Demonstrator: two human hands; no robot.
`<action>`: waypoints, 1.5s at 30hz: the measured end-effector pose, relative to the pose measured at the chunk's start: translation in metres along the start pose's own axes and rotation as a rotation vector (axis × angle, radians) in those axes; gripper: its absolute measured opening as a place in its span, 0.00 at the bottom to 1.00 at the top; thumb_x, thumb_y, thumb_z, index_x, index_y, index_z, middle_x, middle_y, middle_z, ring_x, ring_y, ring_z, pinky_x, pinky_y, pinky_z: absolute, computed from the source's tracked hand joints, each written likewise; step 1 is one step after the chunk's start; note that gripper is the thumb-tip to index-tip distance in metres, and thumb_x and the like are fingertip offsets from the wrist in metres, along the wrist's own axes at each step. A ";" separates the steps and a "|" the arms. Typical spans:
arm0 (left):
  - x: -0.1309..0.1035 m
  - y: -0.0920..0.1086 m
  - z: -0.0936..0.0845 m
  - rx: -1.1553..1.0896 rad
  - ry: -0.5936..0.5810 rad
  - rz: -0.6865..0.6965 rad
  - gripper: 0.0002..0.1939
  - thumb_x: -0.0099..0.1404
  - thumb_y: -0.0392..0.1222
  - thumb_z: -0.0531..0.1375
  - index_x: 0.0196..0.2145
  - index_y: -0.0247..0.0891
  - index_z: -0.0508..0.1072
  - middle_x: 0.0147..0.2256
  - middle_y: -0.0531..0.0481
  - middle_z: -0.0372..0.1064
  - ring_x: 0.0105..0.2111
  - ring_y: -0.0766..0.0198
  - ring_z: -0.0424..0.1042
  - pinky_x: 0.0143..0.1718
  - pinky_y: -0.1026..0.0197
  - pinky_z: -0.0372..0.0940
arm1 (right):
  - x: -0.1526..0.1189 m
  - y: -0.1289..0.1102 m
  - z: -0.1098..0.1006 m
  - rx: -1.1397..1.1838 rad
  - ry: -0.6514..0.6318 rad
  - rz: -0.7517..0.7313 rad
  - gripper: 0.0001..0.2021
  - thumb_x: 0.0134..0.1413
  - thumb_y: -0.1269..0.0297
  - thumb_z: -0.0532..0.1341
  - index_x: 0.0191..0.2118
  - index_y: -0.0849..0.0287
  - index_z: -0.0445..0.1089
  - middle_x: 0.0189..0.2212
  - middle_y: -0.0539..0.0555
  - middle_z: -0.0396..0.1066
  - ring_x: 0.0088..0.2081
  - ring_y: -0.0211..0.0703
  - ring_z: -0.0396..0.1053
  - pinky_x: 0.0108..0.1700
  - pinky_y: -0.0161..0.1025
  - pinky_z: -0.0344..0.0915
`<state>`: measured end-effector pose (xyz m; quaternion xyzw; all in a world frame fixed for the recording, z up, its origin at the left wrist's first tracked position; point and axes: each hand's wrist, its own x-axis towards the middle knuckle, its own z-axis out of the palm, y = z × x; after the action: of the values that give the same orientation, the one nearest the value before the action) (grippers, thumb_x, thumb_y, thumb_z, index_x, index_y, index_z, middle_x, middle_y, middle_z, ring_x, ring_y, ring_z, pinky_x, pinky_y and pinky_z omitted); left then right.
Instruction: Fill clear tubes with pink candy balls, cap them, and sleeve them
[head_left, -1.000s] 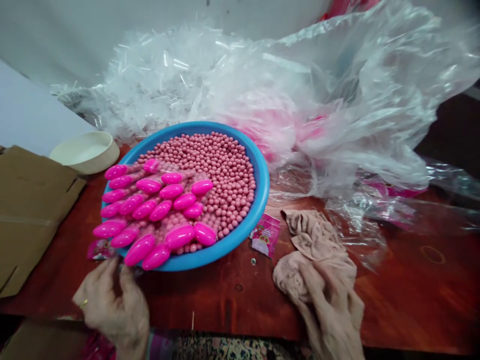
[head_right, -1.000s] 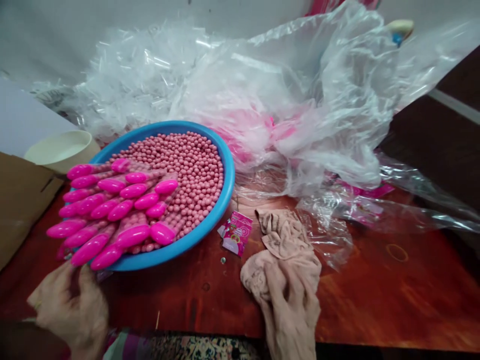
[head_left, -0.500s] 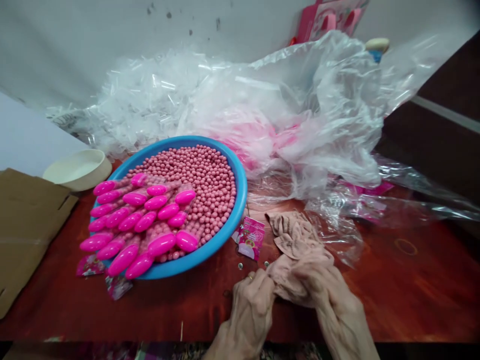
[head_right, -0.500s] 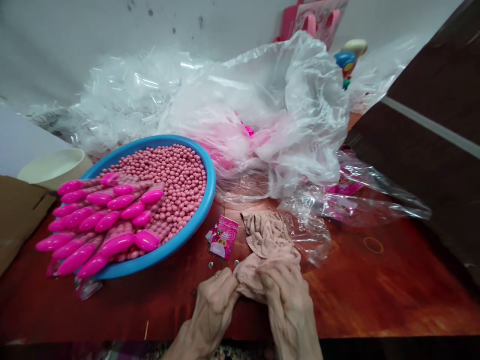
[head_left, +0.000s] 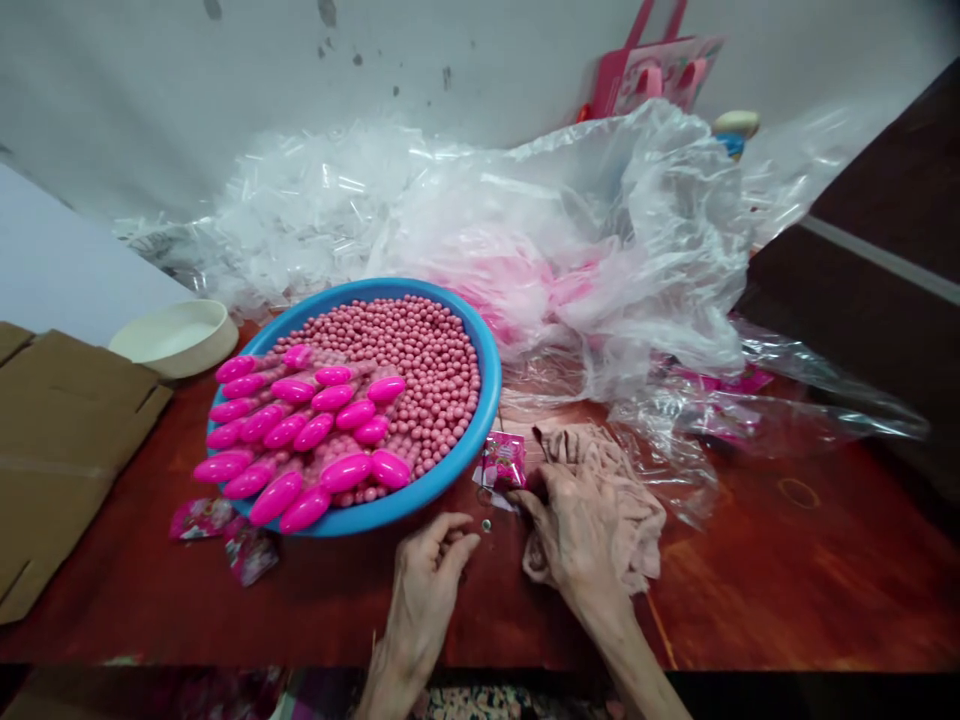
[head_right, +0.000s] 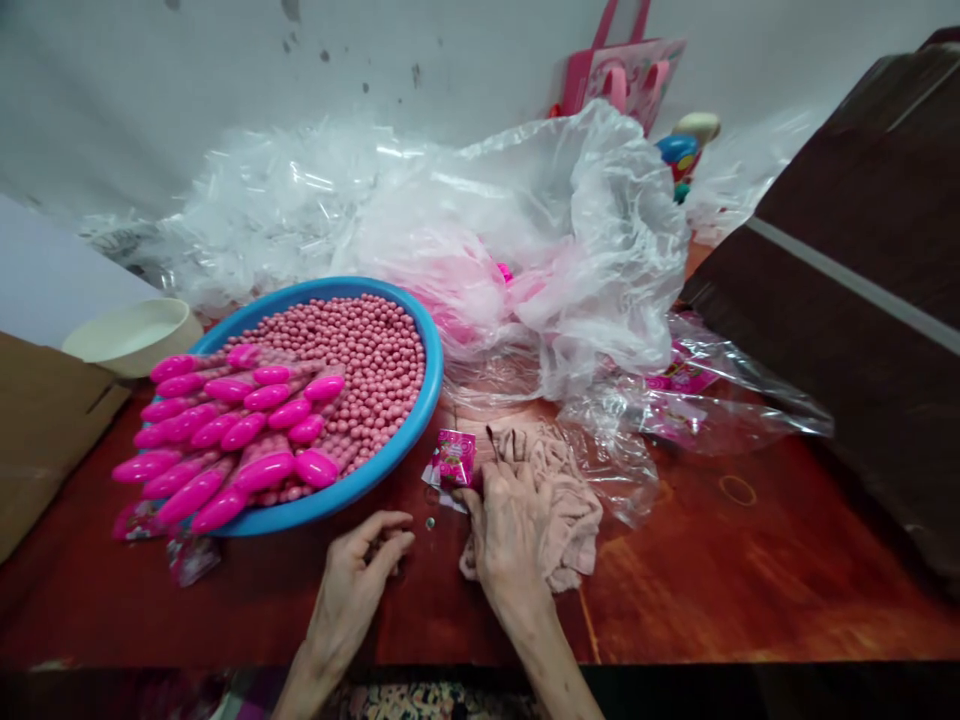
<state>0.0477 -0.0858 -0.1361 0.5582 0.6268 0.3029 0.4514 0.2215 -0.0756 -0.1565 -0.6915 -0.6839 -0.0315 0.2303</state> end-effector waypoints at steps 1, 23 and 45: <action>0.002 0.001 -0.002 -0.012 0.009 -0.004 0.10 0.60 0.41 0.57 0.34 0.36 0.76 0.26 0.48 0.73 0.23 0.62 0.69 0.25 0.63 0.65 | 0.001 0.000 0.000 0.001 -0.007 0.013 0.14 0.61 0.61 0.50 0.39 0.63 0.70 0.32 0.60 0.72 0.36 0.53 0.64 0.39 0.46 0.55; 0.030 0.045 0.023 -0.456 -0.015 0.111 0.02 0.50 0.35 0.65 0.24 0.38 0.78 0.28 0.52 0.73 0.33 0.61 0.71 0.41 0.60 0.64 | 0.012 -0.005 -0.035 0.216 -0.118 0.013 0.11 0.54 0.73 0.55 0.29 0.56 0.74 0.28 0.53 0.72 0.35 0.49 0.65 0.39 0.44 0.58; 0.005 0.061 0.031 -0.891 0.165 -0.091 0.11 0.49 0.33 0.68 0.18 0.36 0.69 0.19 0.60 0.66 0.22 0.73 0.61 0.28 0.70 0.60 | -0.009 -0.017 -0.074 0.872 -0.149 0.347 0.13 0.50 0.58 0.64 0.41 0.57 0.73 0.31 0.53 0.76 0.29 0.41 0.73 0.29 0.33 0.70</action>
<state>0.1018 -0.0732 -0.0958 0.2556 0.4930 0.5664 0.6089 0.2249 -0.1118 -0.0892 -0.6346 -0.5225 0.3471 0.4514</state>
